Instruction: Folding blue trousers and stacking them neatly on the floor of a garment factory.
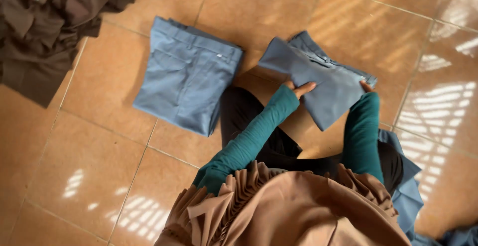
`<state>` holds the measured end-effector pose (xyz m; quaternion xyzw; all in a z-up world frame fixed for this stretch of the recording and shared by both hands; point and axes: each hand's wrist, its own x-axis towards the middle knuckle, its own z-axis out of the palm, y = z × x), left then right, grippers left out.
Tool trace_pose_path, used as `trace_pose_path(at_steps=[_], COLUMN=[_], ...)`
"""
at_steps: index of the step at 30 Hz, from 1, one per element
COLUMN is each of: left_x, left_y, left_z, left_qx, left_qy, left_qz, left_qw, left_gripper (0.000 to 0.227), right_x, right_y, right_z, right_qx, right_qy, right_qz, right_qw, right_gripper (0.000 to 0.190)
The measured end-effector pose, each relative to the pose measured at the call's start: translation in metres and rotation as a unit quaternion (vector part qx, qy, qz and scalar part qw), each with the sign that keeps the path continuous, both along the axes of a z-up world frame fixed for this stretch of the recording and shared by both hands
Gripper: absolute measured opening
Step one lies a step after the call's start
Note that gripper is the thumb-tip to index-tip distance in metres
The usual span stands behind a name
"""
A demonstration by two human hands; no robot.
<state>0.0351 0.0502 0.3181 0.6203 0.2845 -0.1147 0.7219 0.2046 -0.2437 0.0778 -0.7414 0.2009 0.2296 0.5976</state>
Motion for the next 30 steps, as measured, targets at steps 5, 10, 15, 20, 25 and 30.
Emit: trace_pose_path(at_steps=[5,10,15,20,25,30], left_x=[-0.008,-0.1,-0.201,-0.255,-0.274,-0.263], left_y=[0.093,0.21,0.288,0.317,0.295,0.294], left_z=[0.02,0.067,0.008,-0.18,-0.231,-0.181], left_qx=[-0.018,-0.071,0.042,0.159,0.096,0.084], left_qy=[-0.212,-0.334,-0.306,0.018,0.077,0.128], left_qz=[0.06,0.127,0.337,0.413,0.462,0.479], left_qw=[0.975,0.932,0.889,0.896,0.878,0.864], left_gripper=[0.069,0.053,0.058,0.083,0.082,0.093], right_x=[0.102,0.044,0.019,-0.081,-0.094,-0.129], right_y=[0.053,0.258,0.422,0.452,0.472,0.469], right_z=[-0.025,0.156,0.058,-0.063,-0.08,0.051], right_qx=[0.176,0.363,0.233,-0.305,-0.237,-0.252], right_qy=[-0.071,-0.178,-0.295,-0.361,0.026,0.133], right_qz=[-0.072,-0.042,0.176,0.497,0.296,0.312], right_qw=[0.979,0.914,0.91,0.728,0.925,0.906], right_gripper=[0.068,0.055,0.08,0.055,0.12,0.108])
